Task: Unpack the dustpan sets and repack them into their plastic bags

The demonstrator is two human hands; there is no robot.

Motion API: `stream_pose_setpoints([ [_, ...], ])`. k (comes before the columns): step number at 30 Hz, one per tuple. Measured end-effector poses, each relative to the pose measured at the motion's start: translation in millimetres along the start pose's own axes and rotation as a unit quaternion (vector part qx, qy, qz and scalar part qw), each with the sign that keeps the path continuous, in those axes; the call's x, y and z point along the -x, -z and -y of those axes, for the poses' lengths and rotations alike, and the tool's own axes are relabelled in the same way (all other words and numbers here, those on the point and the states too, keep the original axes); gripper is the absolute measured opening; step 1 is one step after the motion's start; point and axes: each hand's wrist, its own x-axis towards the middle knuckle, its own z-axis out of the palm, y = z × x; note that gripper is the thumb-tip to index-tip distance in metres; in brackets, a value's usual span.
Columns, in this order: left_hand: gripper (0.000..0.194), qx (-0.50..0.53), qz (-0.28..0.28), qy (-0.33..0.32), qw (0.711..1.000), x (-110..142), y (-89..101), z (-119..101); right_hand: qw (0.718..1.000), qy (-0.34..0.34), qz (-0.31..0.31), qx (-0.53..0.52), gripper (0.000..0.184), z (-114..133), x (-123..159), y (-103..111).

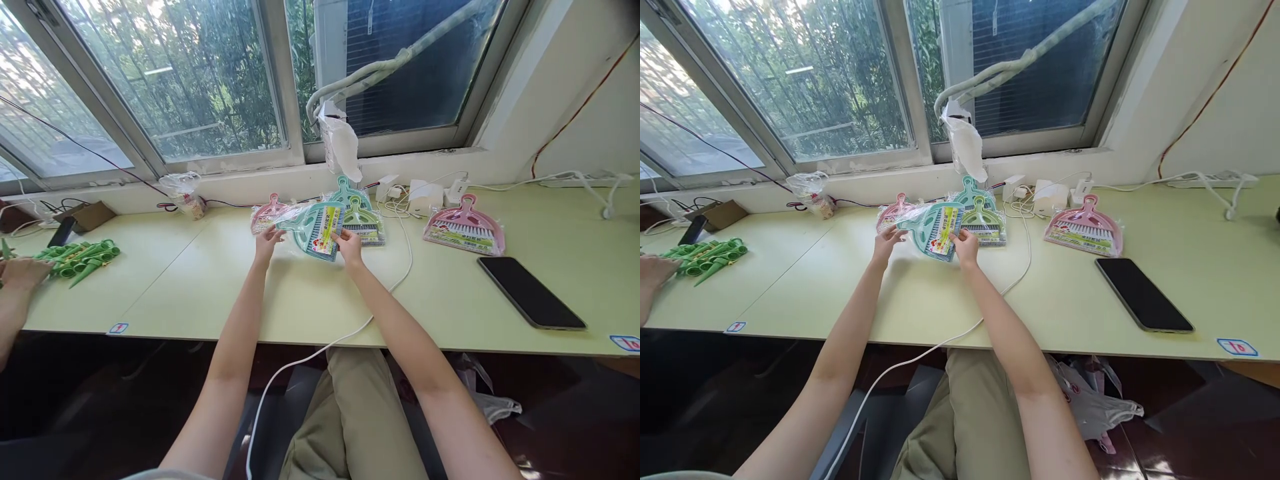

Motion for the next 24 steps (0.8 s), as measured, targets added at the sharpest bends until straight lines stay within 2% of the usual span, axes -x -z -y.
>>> stream_pose_setpoints([
  [2, 0.071, -0.01, 0.052, 0.019, 0.998, 4.5, 1.2, -4.5, 1.0, 0.005, -0.012, 0.011, 0.039, -1.0, -1.4, 0.9],
  [5, 0.072, -0.017, 0.088, 0.045, 0.995, 7.0, 8.6, -9.8, 0.999, 0.007, -0.023, 0.028, 0.037, 0.1, -4.0, 3.4],
  [7, 0.068, -0.012, 0.086, 0.056, 0.995, 5.1, 15.2, -10.0, 0.999, 0.01, -0.013, 0.028, 0.037, 2.5, -5.1, 4.4],
  [10, 0.064, 0.015, 0.047, 0.061, 0.997, -0.1, 24.1, -6.7, 0.999, 0.02, 0.022, 0.014, 0.037, 6.8, -5.0, 3.4],
  [12, 0.064, 0.052, 0.04, 0.056, 0.996, -2.3, 27.6, -4.9, 0.999, 0.025, 0.048, 0.008, 0.036, 8.4, -3.8, 1.2],
  [17, 0.064, 0.109, 0.112, 0.048, 0.986, 0.7, 25.9, -7.2, 0.996, 0.043, 0.066, 0.047, 0.036, 8.2, -1.4, -3.2],
  [24, 0.066, 0.134, 0.142, 0.053, 0.979, 6.4, 18.2, -8.8, 0.986, 0.117, 0.065, 0.098, 0.029, 14.8, 3.4, -0.4],
])
